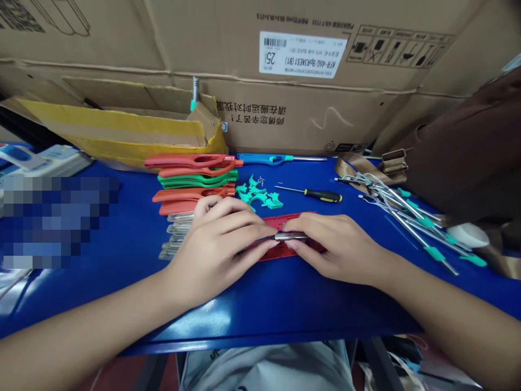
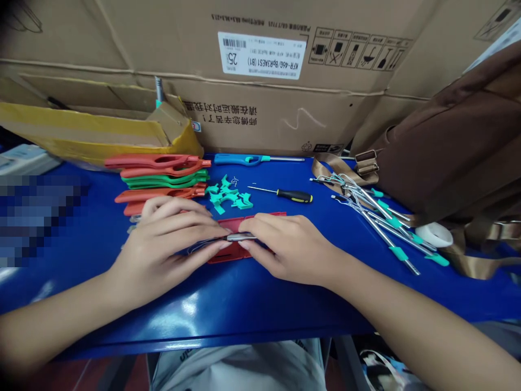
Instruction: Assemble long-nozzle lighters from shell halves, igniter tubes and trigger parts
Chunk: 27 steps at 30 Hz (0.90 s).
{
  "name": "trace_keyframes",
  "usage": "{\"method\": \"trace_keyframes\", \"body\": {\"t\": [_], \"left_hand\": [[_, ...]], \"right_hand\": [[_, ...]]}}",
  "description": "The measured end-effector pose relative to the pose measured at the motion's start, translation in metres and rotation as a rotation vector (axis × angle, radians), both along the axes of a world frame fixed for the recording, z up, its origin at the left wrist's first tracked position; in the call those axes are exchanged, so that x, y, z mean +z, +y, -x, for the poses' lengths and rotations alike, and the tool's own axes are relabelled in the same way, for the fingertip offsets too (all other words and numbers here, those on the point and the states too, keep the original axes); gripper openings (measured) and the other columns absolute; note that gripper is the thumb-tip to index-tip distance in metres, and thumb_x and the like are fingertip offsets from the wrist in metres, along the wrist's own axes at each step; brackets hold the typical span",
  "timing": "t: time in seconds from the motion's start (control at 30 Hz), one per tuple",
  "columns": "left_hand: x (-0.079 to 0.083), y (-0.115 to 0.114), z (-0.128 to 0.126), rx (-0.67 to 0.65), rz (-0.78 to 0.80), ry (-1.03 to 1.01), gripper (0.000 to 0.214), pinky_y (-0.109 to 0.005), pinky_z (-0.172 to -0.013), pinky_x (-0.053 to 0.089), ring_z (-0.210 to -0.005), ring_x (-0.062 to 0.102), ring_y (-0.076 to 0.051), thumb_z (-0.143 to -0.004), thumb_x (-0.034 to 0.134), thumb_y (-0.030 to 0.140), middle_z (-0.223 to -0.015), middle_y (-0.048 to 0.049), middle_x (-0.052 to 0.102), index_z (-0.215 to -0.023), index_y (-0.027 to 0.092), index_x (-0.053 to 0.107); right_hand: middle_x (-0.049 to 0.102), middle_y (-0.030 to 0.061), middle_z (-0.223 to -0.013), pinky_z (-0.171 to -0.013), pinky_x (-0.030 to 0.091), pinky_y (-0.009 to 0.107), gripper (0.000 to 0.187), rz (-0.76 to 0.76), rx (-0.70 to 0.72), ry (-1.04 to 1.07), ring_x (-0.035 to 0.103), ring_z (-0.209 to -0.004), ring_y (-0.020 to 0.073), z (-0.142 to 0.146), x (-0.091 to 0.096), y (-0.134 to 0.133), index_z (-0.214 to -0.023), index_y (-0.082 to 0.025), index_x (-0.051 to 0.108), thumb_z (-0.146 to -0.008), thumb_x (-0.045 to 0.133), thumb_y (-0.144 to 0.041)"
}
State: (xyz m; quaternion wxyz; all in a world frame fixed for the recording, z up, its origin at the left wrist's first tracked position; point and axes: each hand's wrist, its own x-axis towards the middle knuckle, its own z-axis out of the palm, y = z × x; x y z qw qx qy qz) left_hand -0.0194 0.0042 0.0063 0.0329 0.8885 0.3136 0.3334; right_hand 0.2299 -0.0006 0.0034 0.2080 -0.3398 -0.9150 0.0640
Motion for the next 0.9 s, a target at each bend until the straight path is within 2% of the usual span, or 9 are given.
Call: {"method": "trace_keyframes", "body": {"t": [0.23,0.57,0.9], "left_hand": [[-0.0014,-0.0002,0.0000,0.017,-0.013,0.020,0.007,-0.041,-0.089,0.035,-0.094,0.063,-0.019,-0.094,0.070,0.029,-0.094,0.0009,0.078,-0.100,0.025,0.074],[-0.0002,-0.0013,0.0001,-0.008,-0.008,0.009,0.005,-0.041,-0.089,0.036,-0.090,0.065,-0.018,-0.095,0.070,0.026,-0.092,0.0012,0.078,-0.096,0.024,0.075],[-0.0016,-0.0008,0.0003,-0.014,-0.001,0.016,0.005,-0.041,-0.088,0.035,-0.088,0.065,-0.019,-0.094,0.070,0.026,-0.091,0.0016,0.078,-0.096,0.024,0.074]], "right_hand": [[0.070,0.0017,-0.090,-0.064,0.044,0.026,0.011,-0.018,-0.024,0.007,0.065,-0.074,0.0138,-0.0023,-0.0018,0.0007,-0.103,-0.022,0.059,-0.103,0.051,-0.029],[0.071,0.0046,-0.100,-0.072,0.046,0.028,0.019,-0.005,0.002,-0.056,0.066,-0.088,0.0172,-0.0028,-0.0012,0.0007,-0.108,-0.021,0.060,-0.106,0.043,-0.030],[0.071,0.0042,-0.100,-0.071,0.046,0.028,0.021,-0.027,0.000,-0.072,0.066,-0.087,0.0169,-0.0036,-0.0002,0.0022,-0.106,-0.021,0.061,-0.107,0.042,-0.031]]}}
